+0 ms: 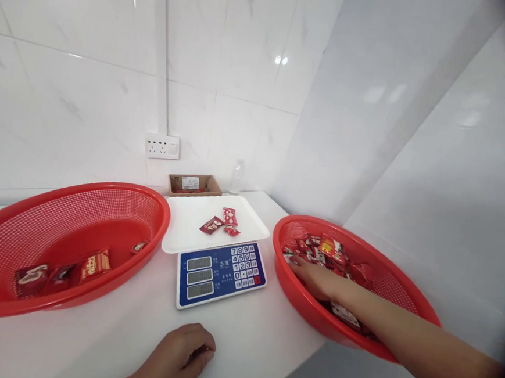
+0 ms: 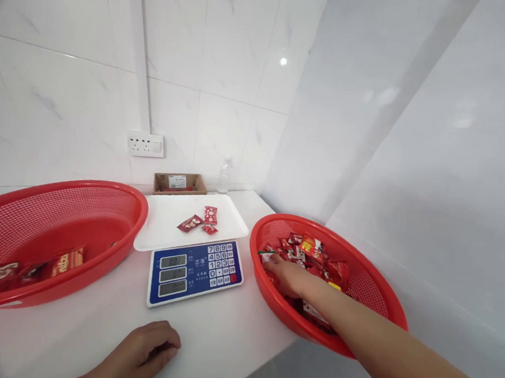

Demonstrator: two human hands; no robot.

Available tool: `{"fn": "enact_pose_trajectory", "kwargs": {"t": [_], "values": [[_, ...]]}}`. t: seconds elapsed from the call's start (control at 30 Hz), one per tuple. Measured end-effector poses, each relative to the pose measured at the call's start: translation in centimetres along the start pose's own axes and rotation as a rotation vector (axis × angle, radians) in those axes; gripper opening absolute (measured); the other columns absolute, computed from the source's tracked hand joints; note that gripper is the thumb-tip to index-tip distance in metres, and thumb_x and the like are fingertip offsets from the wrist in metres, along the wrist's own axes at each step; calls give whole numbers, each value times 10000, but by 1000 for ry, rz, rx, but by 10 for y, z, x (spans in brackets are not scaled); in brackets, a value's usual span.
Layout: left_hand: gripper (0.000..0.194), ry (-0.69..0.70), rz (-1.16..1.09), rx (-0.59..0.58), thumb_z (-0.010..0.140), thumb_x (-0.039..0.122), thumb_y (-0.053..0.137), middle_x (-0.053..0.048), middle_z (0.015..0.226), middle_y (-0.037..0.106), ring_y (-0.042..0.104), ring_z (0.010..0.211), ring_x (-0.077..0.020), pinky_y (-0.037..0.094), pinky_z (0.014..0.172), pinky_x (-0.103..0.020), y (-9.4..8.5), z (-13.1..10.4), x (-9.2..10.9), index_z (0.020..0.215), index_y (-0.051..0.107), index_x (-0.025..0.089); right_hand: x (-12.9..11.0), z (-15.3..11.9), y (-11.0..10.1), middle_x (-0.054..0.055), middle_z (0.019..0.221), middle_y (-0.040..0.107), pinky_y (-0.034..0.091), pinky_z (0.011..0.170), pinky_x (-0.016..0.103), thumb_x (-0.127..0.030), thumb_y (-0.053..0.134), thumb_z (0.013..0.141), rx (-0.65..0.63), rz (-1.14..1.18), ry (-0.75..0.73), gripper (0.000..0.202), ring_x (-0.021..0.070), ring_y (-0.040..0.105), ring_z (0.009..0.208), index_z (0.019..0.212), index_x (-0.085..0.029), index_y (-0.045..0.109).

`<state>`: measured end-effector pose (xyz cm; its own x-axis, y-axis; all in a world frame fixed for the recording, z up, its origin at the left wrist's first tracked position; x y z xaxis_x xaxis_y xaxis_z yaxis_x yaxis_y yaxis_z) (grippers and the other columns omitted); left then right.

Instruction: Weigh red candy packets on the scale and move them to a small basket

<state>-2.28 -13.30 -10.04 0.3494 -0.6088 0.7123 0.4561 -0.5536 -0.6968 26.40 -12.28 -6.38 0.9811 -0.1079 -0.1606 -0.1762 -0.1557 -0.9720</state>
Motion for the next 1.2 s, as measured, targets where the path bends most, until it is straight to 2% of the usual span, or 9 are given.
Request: {"fn": "enact_pose_trajectory", "kwargs": {"t": [0.17,0.27,0.4,0.53,0.67,0.93,1.07,1.2], "values": [[168,7,5,-29,835,219,412,-12,807,626,578,738,-137,438,661,-191,2,1,-1,815,578,204,26,12,-21,73,1013,617,415,801,332,-68,466,662,81,22,29,376,232,581,892,978,-220,601],[180,9,3,-37,839,233,403,-16,811,631,583,742,-138,444,665,-193,2,2,-2,819,579,202,42,11,-37,44,901,645,443,768,307,-71,442,689,118,72,58,329,202,593,842,947,-210,591],[174,15,-2,-29,833,249,415,-18,798,636,585,728,-140,448,651,-190,3,4,-2,803,580,202,55,3,-57,32,929,647,458,771,255,-122,439,732,168,149,74,271,160,598,854,957,-189,573],[172,16,-9,-24,831,260,423,-20,779,637,585,711,-141,448,638,-190,3,4,-4,806,583,203,59,1,-76,46,972,644,451,786,260,-220,464,757,251,164,101,211,173,591,880,932,-179,575],[180,29,-21,-19,838,261,415,-21,789,636,583,716,-144,446,643,-196,3,3,-3,809,584,208,53,7,-88,34,938,652,441,767,271,-280,485,756,318,122,122,180,183,591,844,884,-200,582],[159,32,8,-7,797,179,441,-16,775,634,578,716,-138,437,644,-191,1,2,0,806,598,197,38,11,-100,9,736,649,405,630,287,-311,513,718,415,43,172,106,190,576,689,699,-229,577],[174,16,22,8,788,154,444,-13,773,632,574,712,-133,432,633,-187,-1,0,1,816,610,195,19,13,-114,-1,685,641,413,607,274,-386,473,754,461,130,185,200,172,574,651,706,-228,586],[175,26,30,17,789,150,450,-16,778,639,576,721,-138,438,654,-196,-2,-1,3,821,616,191,-15,28,-129,9,723,652,417,624,273,-395,502,741,513,269,154,207,178,579,686,738,-217,607]]}}
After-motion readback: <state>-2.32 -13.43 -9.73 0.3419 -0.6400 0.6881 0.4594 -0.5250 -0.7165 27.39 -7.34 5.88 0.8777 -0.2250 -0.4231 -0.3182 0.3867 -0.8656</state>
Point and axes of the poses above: each hand's wrist, its own z-axis towards the middle knuckle, its own y-axis out of the palm, x = y × z, the point moved 8 cm from there along z, towards the middle knuckle
